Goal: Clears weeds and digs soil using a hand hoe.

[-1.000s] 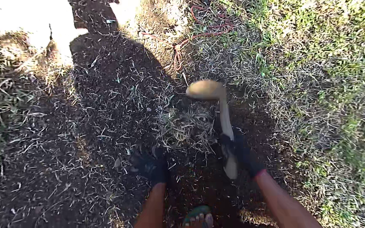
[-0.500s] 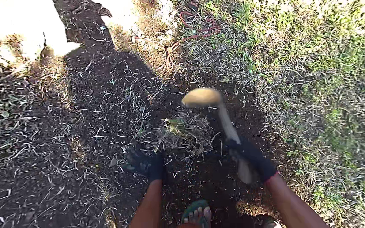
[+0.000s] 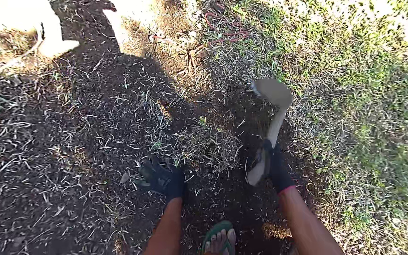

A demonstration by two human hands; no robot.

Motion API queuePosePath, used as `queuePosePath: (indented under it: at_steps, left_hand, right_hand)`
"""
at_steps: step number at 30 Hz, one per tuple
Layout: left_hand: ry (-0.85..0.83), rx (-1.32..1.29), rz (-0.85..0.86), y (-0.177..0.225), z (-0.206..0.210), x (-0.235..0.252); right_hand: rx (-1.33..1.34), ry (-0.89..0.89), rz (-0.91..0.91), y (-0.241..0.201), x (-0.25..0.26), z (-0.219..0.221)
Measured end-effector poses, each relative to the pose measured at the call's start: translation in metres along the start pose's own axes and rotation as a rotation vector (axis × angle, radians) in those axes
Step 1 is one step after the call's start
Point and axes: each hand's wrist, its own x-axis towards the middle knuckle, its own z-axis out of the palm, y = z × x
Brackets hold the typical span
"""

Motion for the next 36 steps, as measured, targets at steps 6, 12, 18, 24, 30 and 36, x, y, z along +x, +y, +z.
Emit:
queuePosePath:
  at_steps: [6,12,18,24,30,36]
  left_hand:
    - [-0.024,0.001,-0.004,0.0,0.005,0.001]
    - [-0.027,-0.048,-0.007,0.003,-0.001,-0.001]
    - [-0.03,-0.067,-0.027,0.005,-0.003,-0.001]
    - [-0.036,-0.069,-0.004,-0.002,0.006,0.001]
    - [0.002,-0.226,0.013,-0.012,0.009,0.001]
    - [-0.086,-0.426,-0.037,-0.006,-0.017,0.046]
  right_hand:
    - [-0.264,-0.233,0.124,0.051,-0.032,-0.004]
    - [0.076,-0.028,0.091,0.026,-0.029,0.0]
    - [-0.158,-0.291,0.143,0.082,-0.072,0.024]
    - [-0.166,-0.246,0.257,0.094,-0.13,-0.01]
    - [0.164,-0.059,0.119,0.063,-0.067,0.037]
    - [-0.258,-0.382,0.317,0.094,-0.124,0.009]
